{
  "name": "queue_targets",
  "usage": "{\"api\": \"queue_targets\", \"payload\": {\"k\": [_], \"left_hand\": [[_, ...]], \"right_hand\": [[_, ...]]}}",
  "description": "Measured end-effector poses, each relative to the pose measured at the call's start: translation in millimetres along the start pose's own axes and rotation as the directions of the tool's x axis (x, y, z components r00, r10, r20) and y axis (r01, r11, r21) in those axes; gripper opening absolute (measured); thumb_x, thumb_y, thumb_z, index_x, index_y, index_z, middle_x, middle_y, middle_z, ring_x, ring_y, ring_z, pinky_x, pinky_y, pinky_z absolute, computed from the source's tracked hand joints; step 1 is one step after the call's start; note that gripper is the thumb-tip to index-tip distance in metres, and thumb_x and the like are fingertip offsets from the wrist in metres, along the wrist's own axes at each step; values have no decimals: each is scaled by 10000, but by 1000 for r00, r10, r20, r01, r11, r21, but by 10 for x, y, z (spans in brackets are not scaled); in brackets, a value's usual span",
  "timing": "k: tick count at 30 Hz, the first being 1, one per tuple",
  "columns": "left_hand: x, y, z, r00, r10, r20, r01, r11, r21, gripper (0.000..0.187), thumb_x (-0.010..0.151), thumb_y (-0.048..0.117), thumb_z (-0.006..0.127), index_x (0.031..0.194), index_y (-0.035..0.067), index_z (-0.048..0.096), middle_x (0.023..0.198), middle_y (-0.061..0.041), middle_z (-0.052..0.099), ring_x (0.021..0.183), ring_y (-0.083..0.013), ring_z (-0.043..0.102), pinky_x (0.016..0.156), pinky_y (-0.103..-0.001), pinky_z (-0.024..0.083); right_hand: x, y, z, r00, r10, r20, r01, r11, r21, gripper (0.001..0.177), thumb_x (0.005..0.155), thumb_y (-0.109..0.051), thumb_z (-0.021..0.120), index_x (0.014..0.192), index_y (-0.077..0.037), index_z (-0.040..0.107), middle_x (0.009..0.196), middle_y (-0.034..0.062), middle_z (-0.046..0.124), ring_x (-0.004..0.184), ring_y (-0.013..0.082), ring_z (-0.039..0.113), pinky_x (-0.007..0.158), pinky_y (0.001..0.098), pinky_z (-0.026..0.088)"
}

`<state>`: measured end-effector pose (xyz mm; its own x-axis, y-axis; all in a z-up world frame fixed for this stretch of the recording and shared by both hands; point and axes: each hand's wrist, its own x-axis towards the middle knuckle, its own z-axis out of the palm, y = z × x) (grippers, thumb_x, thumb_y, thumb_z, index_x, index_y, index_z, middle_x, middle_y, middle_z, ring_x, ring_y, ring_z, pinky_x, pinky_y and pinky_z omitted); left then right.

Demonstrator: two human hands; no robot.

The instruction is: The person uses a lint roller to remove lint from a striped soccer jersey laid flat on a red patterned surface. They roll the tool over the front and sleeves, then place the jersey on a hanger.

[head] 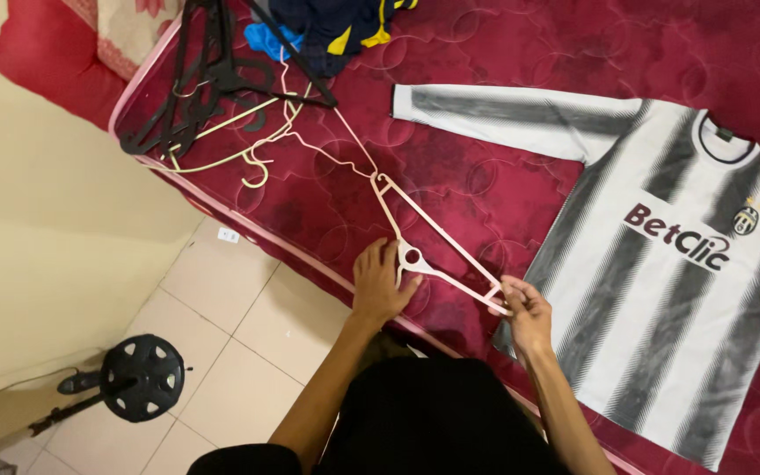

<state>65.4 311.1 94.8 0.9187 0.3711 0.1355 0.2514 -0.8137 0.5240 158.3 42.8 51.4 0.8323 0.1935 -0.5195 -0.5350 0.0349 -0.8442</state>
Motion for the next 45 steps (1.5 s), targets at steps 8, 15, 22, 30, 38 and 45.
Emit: {"api": "queue_targets", "payload": {"k": [8,15,22,30,38,45], "left_hand": [[-88,-24,432,913,-248,324,337,907,-254,729,902,486,701,1438,46,477,1247,-180,619,1017,-313,656,868,-452,536],[132,393,707,924,-153,351,323,802,-502,228,951,210,690,1103,48,740,914,-94,737,762,-163,678,686,-324,560],[388,978,1018,907,-101,408,352,714,-606,174,946,109,686,1106,56,728,933,-39,746,776,-108,652,693,-285,553],[555,1752,1189,837,-103,537,483,601,-637,186,979,122,661,1134,25,693,947,-34,735,838,-97,687,763,-258,561],[657,2537,1493,809,-52,585,502,580,-642,243,1022,200,588,1205,55,656,1053,-26,713,903,-96,642,748,-257,567],[836,3197,2001,836,23,549,432,588,-684,275,989,223,636,1205,54,652,992,-15,736,844,-89,676,710,-255,582]], "right_hand": [[-137,74,-464,995,24,-97,-10,991,135,287,1028,-138,604,1261,27,634,1108,172,744,871,222,718,743,333,605],[-174,206,-986,979,9,-205,17,992,125,301,1028,-166,602,1262,18,644,1080,150,737,863,191,707,734,330,615],[-181,324,-1541,952,-72,-297,79,997,12,306,1051,-198,571,1258,1,677,995,124,733,802,168,685,684,314,604],[-404,38,-1903,941,-56,-334,18,993,-116,343,1042,-292,564,1270,-69,691,984,76,750,782,136,701,683,284,579],[-570,-221,-2378,960,-118,-254,-19,877,-481,490,835,-331,796,1259,-98,718,1064,81,714,918,206,704,793,365,598],[-412,-507,-2886,935,-298,-194,81,708,-701,482,879,-403,742,1226,-69,729,1178,154,721,1081,331,688,917,429,543]]}}
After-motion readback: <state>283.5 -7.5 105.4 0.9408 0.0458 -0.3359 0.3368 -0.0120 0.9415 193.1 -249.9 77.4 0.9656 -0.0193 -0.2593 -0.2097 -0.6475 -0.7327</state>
